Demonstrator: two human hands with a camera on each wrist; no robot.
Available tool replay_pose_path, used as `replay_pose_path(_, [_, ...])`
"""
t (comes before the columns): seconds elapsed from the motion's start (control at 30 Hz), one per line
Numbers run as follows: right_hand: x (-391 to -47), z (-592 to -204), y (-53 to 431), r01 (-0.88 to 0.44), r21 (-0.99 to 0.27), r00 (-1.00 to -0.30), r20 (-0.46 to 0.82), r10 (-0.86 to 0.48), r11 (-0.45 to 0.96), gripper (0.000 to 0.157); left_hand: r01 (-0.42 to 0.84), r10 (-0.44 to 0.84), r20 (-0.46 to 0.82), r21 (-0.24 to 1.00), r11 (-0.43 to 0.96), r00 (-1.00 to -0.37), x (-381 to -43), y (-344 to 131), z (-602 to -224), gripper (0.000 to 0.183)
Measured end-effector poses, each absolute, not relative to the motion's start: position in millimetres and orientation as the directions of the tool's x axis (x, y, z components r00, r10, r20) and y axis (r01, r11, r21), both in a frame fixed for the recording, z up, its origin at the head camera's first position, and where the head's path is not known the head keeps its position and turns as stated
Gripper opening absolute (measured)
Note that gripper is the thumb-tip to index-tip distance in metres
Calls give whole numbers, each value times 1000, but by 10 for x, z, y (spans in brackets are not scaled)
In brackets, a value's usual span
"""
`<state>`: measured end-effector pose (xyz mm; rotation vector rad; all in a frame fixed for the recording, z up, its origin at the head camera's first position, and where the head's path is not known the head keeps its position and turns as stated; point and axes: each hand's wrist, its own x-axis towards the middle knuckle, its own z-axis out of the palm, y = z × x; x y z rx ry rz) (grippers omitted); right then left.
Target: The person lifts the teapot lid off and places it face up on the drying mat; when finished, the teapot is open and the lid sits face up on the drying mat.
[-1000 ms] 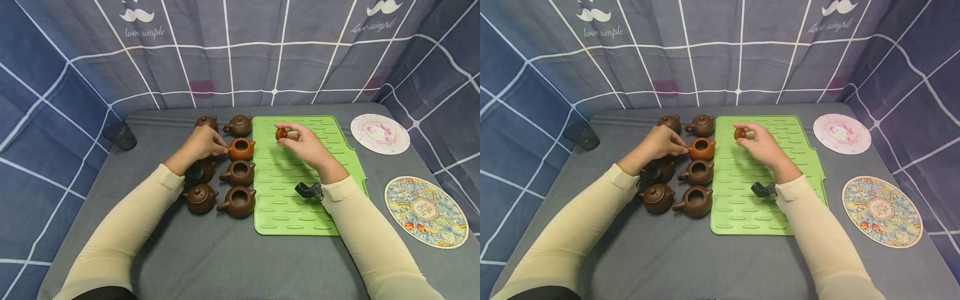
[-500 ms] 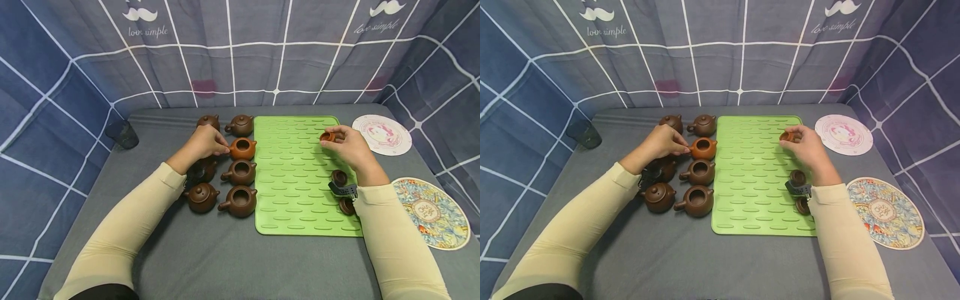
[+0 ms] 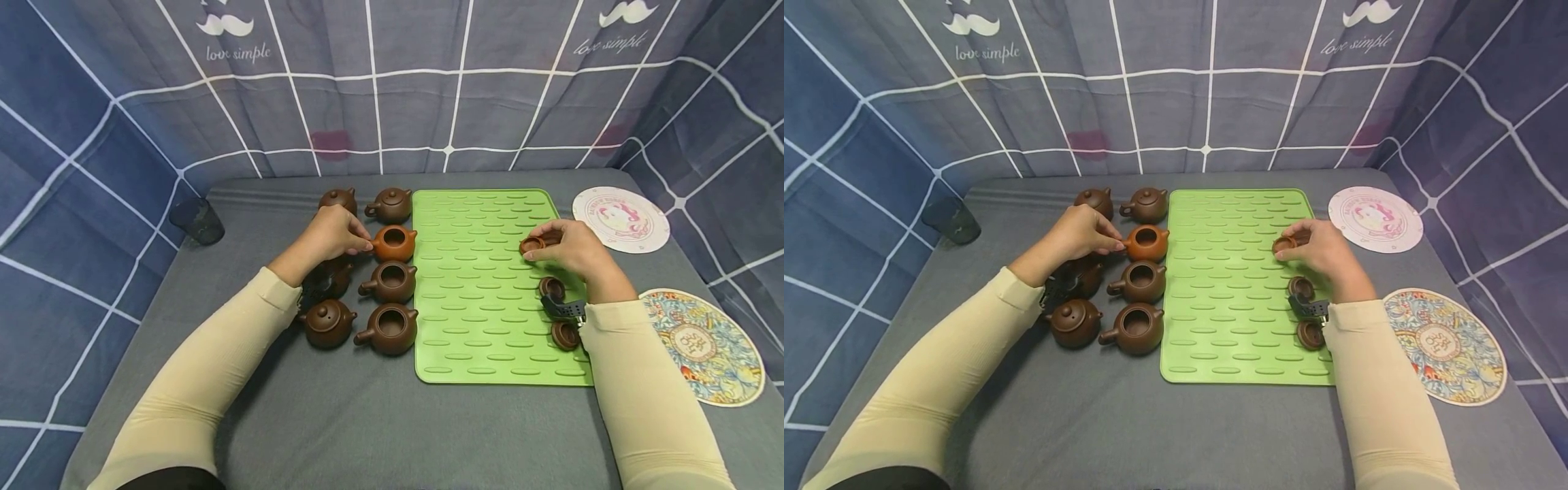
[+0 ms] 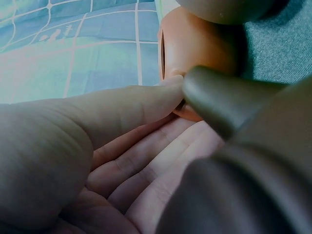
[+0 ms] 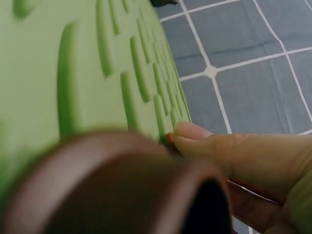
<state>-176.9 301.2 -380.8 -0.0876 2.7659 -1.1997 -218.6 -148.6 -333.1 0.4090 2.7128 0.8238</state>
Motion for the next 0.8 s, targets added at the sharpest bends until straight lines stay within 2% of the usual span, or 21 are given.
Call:
replay_pose_path(0.27, [-1753, -3767, 3044, 22, -683, -988, -128, -89, 730, 59, 186, 345, -179, 576, 796, -921, -2178, -1480, -3335, 11])
replay_pose_path(0.53, [-1721, -3704, 3099, 63, -713, -986, -152, -66, 698, 65, 194, 342, -173, 559, 806, -924, -2177, -1479, -3342, 11])
replay_pose_path(0.8, [-1700, -3678, 3210, 53, -723, -991, -124, -54, 689, 67, 202, 344, -168, 549, 811, -924, -2176, -1469, -3346, 11])
